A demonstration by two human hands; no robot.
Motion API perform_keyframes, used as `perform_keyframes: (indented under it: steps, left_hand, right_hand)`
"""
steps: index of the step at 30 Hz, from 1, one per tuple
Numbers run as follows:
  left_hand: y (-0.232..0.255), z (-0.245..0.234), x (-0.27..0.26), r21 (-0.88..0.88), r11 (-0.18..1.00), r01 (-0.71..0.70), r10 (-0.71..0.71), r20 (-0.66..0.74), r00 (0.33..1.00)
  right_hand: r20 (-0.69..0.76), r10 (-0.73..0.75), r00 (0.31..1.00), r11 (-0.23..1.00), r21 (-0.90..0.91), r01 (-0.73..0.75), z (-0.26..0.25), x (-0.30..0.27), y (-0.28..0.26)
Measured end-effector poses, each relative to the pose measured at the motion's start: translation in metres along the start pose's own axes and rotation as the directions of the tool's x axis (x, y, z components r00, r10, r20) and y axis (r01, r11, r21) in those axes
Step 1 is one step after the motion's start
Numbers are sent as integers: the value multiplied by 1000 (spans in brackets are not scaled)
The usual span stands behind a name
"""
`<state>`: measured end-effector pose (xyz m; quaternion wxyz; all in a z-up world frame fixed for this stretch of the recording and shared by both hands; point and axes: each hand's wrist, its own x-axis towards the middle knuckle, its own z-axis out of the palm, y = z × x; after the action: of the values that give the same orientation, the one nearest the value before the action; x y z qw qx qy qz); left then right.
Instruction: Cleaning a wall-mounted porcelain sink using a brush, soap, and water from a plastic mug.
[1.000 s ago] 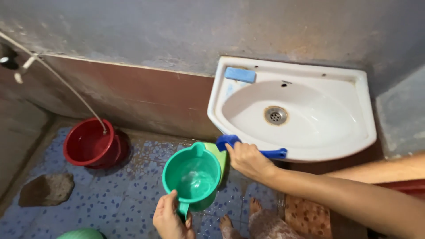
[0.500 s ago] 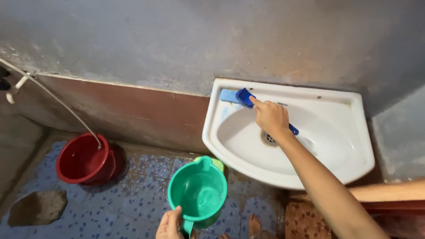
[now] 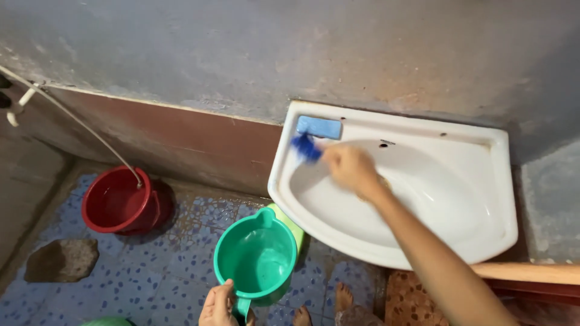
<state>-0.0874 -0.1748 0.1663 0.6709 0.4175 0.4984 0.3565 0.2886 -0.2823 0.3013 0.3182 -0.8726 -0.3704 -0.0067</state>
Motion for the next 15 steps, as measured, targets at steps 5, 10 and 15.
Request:
perform_keyframes:
  steps: [5, 10, 15]
  left_hand:
    - [45, 20, -22, -108, 964, 244, -246, 1, 969]
    - [18, -5, -7, -77, 955, 287, -279, 105, 955]
    - [14, -3, -9, 6, 954, 300, -300, 71, 951]
  right_hand:
    - [245, 12, 969, 1000, -20, -7, 4, -90, -45]
    - [402, 270, 875, 948, -268, -170, -50, -153, -31]
    - [88, -173, 981, 968, -170, 186, 40, -98, -42]
